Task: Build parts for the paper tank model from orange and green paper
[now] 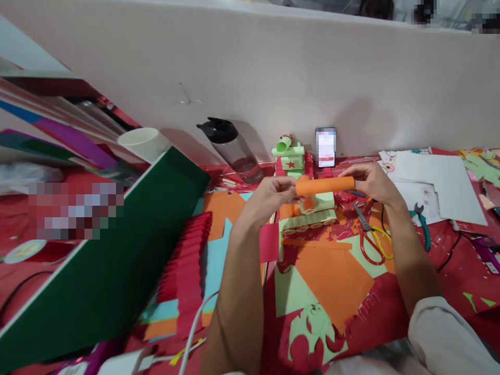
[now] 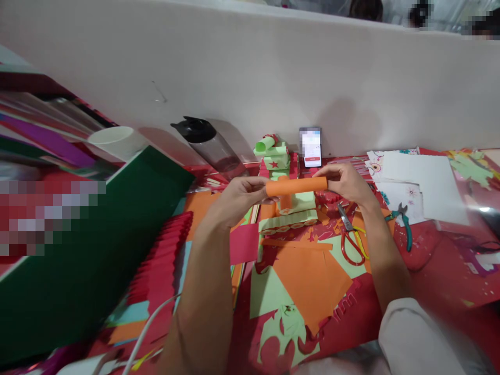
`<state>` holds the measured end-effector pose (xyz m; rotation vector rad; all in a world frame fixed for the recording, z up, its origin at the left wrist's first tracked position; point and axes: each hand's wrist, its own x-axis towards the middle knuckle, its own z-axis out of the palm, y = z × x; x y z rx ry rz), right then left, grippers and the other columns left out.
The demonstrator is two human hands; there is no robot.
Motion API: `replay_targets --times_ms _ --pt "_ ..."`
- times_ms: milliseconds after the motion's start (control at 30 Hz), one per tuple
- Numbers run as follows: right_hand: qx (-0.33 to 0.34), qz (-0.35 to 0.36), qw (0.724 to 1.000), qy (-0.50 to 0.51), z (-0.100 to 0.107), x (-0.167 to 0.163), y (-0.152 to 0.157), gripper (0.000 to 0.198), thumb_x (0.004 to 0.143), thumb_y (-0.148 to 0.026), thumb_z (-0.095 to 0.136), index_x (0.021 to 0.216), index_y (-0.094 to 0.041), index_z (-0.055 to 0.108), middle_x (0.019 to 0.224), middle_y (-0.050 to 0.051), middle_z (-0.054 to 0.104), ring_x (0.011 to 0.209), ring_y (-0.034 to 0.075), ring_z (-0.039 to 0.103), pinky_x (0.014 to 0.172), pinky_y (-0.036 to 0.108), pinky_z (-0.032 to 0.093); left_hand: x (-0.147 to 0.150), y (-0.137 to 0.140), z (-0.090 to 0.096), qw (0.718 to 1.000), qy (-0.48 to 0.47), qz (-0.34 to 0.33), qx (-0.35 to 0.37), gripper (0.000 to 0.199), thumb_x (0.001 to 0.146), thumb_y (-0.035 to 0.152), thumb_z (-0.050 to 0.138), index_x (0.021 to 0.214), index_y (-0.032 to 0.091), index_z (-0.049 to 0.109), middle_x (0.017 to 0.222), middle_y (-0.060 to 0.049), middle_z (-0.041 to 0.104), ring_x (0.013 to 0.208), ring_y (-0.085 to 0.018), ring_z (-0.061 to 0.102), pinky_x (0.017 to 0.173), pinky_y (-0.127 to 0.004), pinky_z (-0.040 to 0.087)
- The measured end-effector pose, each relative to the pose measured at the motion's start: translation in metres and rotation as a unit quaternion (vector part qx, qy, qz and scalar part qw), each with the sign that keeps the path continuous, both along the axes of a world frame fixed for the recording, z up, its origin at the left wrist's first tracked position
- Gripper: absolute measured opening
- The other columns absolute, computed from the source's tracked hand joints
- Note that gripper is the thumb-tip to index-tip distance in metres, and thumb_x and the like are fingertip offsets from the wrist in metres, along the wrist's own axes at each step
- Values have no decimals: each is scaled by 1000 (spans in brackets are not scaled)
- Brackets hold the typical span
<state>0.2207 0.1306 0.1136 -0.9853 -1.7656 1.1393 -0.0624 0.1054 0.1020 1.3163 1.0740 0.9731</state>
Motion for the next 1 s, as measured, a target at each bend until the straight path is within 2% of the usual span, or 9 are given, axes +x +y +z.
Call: replay_targets --times_ms 200,433,600,833,1000 --pt "-7 -3 1000 10 -1 0 0 23 75 -24 81 98 -21 82 96 5 82 88 21 75 78 34 60 2 1 1 999 4 31 16 42 54 43 98 82 17 82 74 -5 77 73 -21 73 69 -31 61" --pt "-12 -2 1000 23 -8 1 5 22 74 -21 80 96 -21 82 97 4 82 92 21 75 86 35 58 4 1 3 998 -8 48 29 43 52 42 98 84 17 83 77 -6 79 75 -22 74 72 -30 59" --pt "-6 -32 999 -7 -12 1 9 13 74 -25 79 86 -19 81 86 3 79 80 19 71 76 33 56 3 3 -2 998 -7 57 32 42 52 43 97 83 18 83 76 -6 79 72 -21 74 70 -30 58" --pt "-52 -45 998 14 -12 -1 9 15 68 -22 78 82 -19 80 77 2 77 72 18 69 69 30 54 4 4 -4 998 -7 58 37 38 58 43 93 85 17 84 77 -6 79 73 -20 72 68 -29 57" --pt "-69 -54 996 26 -14 -1 10 15 65 -22 77 79 -19 80 73 1 75 65 15 66 62 28 51 5 5 -5 996 5 73 50 35 61 43 90 84 17 83 70 -4 75 63 -16 66 62 -27 54"
